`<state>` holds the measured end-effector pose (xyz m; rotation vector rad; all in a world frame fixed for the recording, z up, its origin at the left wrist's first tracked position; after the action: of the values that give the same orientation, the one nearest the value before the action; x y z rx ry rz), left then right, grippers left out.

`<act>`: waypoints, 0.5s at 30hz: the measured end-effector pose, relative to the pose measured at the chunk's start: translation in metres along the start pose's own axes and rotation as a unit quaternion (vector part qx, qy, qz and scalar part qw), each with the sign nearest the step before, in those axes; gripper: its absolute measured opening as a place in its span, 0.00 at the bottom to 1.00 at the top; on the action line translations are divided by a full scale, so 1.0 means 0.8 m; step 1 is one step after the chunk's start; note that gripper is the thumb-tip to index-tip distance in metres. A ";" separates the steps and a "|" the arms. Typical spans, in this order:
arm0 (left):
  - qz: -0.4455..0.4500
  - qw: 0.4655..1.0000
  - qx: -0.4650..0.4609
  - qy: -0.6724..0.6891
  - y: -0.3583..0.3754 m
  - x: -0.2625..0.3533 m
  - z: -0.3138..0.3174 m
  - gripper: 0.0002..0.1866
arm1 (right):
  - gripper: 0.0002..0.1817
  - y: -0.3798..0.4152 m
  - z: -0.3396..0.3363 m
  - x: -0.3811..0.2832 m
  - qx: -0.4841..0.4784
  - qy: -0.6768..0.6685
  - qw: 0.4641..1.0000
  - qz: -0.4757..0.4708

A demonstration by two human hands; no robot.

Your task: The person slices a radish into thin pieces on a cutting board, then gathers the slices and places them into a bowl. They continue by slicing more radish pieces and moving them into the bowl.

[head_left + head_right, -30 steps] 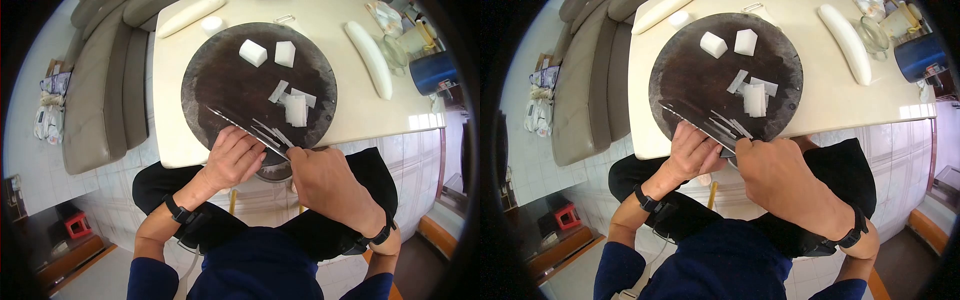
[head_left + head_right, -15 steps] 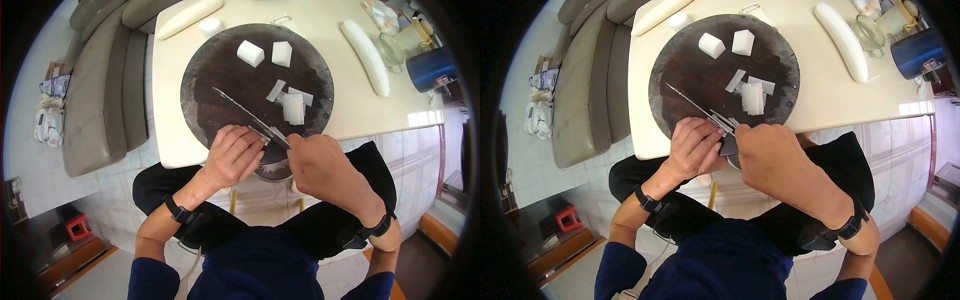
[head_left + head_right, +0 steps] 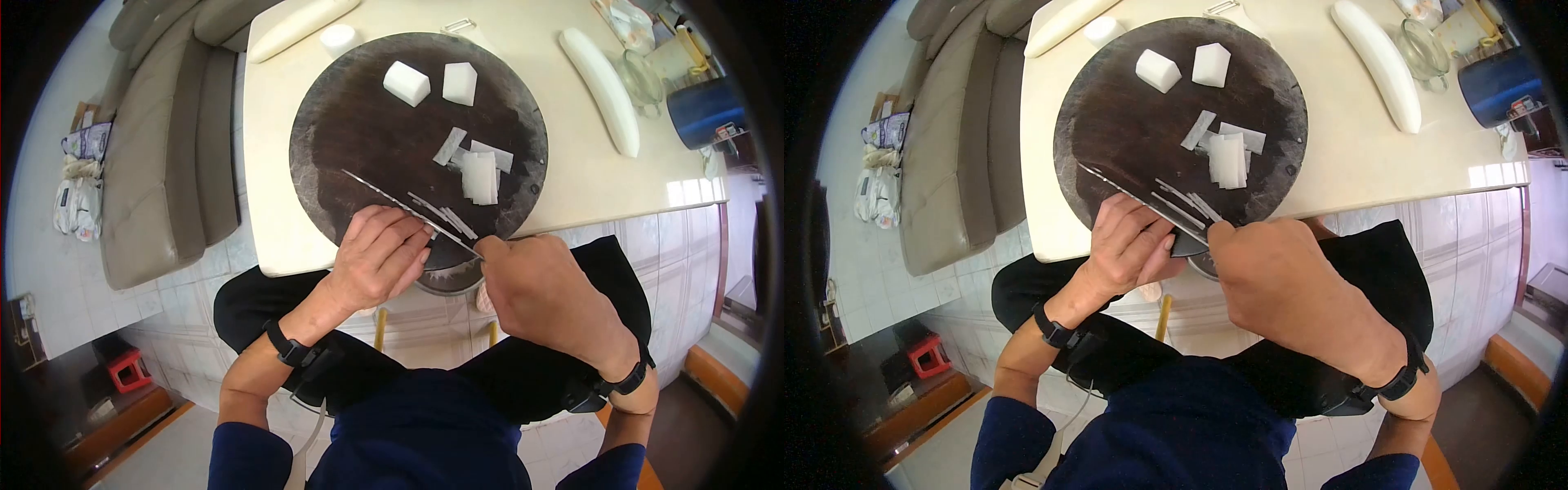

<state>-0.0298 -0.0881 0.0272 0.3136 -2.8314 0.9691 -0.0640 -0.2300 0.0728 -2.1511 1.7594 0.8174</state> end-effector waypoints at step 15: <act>0.021 1.000 0.010 -0.007 0.008 0.002 -0.004 0.16 | 0.05 -0.018 0.005 0.013 0.054 -0.026 0.998 0.031</act>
<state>-0.0326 -0.0813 0.0260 0.2657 -2.8538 1.0079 -0.0500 -0.2327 0.0616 -1.9988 1.8099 0.7664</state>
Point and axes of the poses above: each hand's wrist, its own y-axis away from the middle knuckle, its own z-axis out of the palm, x = y × z, the point moved 7 cm from there along -y, towards the middle knuckle, and after that the axes turned 10 degrees about z, right-handed, at the moved point
